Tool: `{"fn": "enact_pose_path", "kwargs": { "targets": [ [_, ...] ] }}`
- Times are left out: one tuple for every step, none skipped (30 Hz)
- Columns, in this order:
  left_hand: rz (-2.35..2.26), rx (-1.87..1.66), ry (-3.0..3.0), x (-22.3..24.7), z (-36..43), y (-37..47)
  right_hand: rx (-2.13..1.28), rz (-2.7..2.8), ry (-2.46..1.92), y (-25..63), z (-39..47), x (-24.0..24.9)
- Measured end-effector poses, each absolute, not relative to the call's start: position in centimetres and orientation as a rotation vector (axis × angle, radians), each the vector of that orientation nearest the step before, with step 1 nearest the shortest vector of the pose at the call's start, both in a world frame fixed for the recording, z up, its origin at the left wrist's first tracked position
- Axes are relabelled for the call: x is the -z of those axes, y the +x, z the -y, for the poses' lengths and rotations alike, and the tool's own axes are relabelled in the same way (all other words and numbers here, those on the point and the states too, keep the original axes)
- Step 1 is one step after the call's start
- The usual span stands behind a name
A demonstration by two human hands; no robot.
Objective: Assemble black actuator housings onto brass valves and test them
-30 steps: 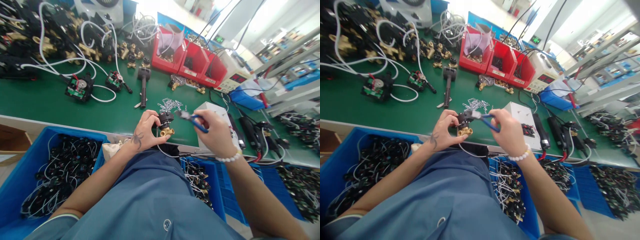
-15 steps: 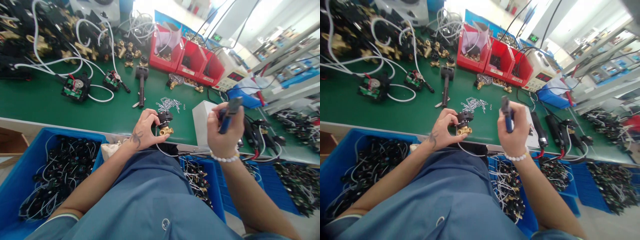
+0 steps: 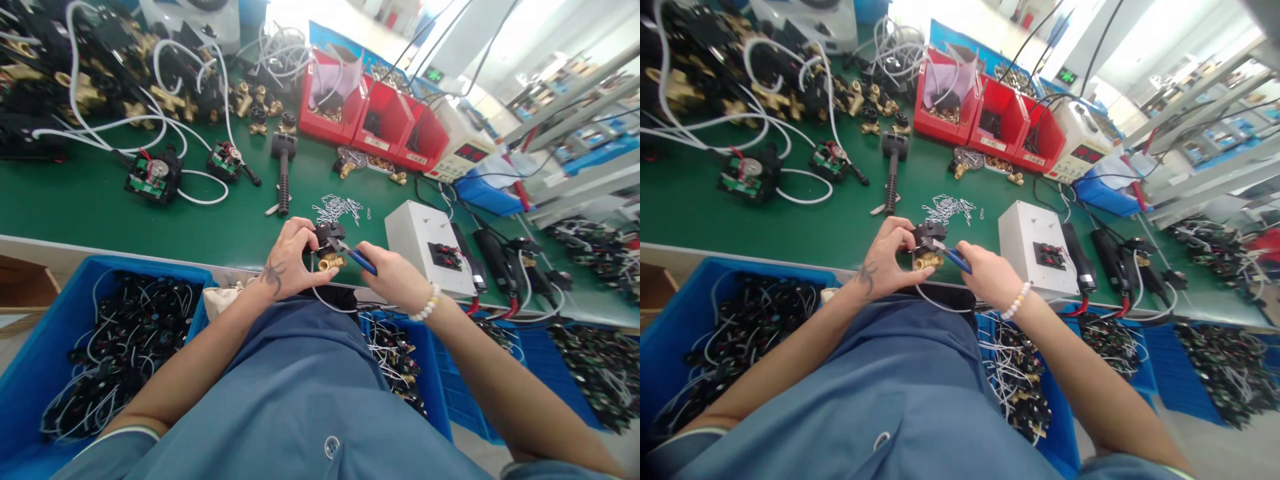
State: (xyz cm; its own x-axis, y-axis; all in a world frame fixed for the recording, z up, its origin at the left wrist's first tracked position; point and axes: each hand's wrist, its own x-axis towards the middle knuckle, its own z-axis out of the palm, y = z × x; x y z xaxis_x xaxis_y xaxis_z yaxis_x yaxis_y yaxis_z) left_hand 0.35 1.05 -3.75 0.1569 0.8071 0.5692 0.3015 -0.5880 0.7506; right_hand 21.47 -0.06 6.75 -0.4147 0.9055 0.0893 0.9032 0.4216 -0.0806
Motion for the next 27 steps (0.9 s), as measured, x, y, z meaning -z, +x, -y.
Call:
{"fn": "enact_pose_path", "kwargs": {
  "targets": [
    [-1.054, -1.428, 1.97, 3.7, -1.0, 0.3, -0.024, 2.56, -1.611, 21.6, 0.0, -6.9],
    [-1.056, -1.43, 1.969, 3.7, -1.1, 0.3, 0.04, 2.48, -1.582, 21.7, 0.0, -7.1],
    [-1.057, -1.432, 1.969, 3.7, -1.1, 0.4, 0.12, 2.351, -1.545, 21.8, 0.0, -7.4],
    [-1.057, -1.433, 1.971, 3.7, -1.1, 0.4, 0.217, 2.171, -1.5, 21.9, 0.0, -7.6],
    [-1.056, -1.438, 1.975, 3.7, -1.1, 0.4, 0.299, 1.993, -1.463, 21.8, 0.1, -7.7],
    [-1.052, -1.442, 1.979, 3.7, -1.1, 0.4, 0.331, 1.911, -1.456, 21.8, 0.1, -7.6],
    [-1.047, -1.444, 1.982, 3.6, -1.1, 0.4, 0.317, 1.935, -1.485, 21.6, 0.1, -7.4],
    [-1.04, -1.449, 1.987, 3.6, -1.1, 0.4, 0.254, 2.047, -1.54, 21.5, 0.1, -7.1],
    [-1.032, -1.455, 1.99, 3.6, -1.1, 0.3, 0.153, 2.216, -1.603, 21.4, 0.1, -6.7],
    [-1.028, -1.459, 1.99, 3.6, -1.1, 0.3, 0.047, 2.391, -1.648, 21.3, 0.0, -6.4],
    [-1.029, -1.457, 1.987, 3.6, -1.1, 0.3, -0.028, 2.517, -1.659, 21.3, 0.0, -6.3],
    [-1.032, -1.453, 1.982, 3.7, -1.1, 0.3, -0.032, 2.552, -1.633, 21.4, -0.1, -6.2],
    [-1.036, -1.446, 1.978, 3.7, -1.1, 0.3, 0.02, 2.495, -1.591, 21.5, -0.2, -6.3],
    [-1.043, -1.439, 1.974, 3.7, -1.1, 0.3, 0.089, 2.386, -1.55, 21.6, -0.2, -6.4],
    [-1.052, -1.433, 1.972, 3.7, -1.1, 0.3, 0.171, 2.229, -1.517, 21.8, -0.2, -6.5],
    [-1.06, -1.43, 1.972, 3.7, -1.1, 0.4, 0.24, 2.079, -1.5, 21.9, -0.2, -6.5],
    [-1.067, -1.429, 1.973, 3.7, -1.1, 0.4, 0.275, 1.997, -1.505, 21.9, -0.1, -6.5],
    [-1.07, -1.426, 1.975, 3.6, -1.1, 0.4, 0.279, 1.992, -1.53, 21.9, -0.1, -6.4],
    [-1.072, -1.423, 1.979, 3.6, -1.1, 0.4, 0.252, 2.053, -1.559, 21.8, 0.0, -6.2],
    [-1.069, -1.419, 1.983, 3.6, -1.1, 0.4, 0.191, 2.174, -1.587, 21.8, 0.0, -6.1],
    [-1.067, -1.414, 1.988, 3.6, -1.0, 0.3, 0.116, 2.318, -1.606, 21.7, 0.0, -6.1],
    [-1.067, -1.413, 1.989, 3.6, -1.0, 0.3, 0.056, 2.438, -1.612, 21.7, -0.1, -6.2],
    [-1.068, -1.415, 1.99, 3.6, -1.0, 0.3, 0.037, 2.498, -1.607, 21.8, -0.1, -6.4],
    [-1.07, -1.419, 1.989, 3.6, -1.0, 0.3, 0.054, 2.494, -1.597, 21.9, -0.1, -6.7],
    [-1.07, -1.425, 1.988, 3.6, -1.0, 0.3, 0.102, 2.428, -1.581, 22.0, -0.1, -7.1],
    [-1.068, -1.43, 1.988, 3.6, -1.0, 0.3, 0.181, 2.3, -1.56, 22.0, 0.0, -7.3],
    [-1.063, -1.434, 1.991, 3.6, -1.0, 0.3, 0.266, 2.15, -1.535, 22.0, 0.0, -7.4]
  ]
}}
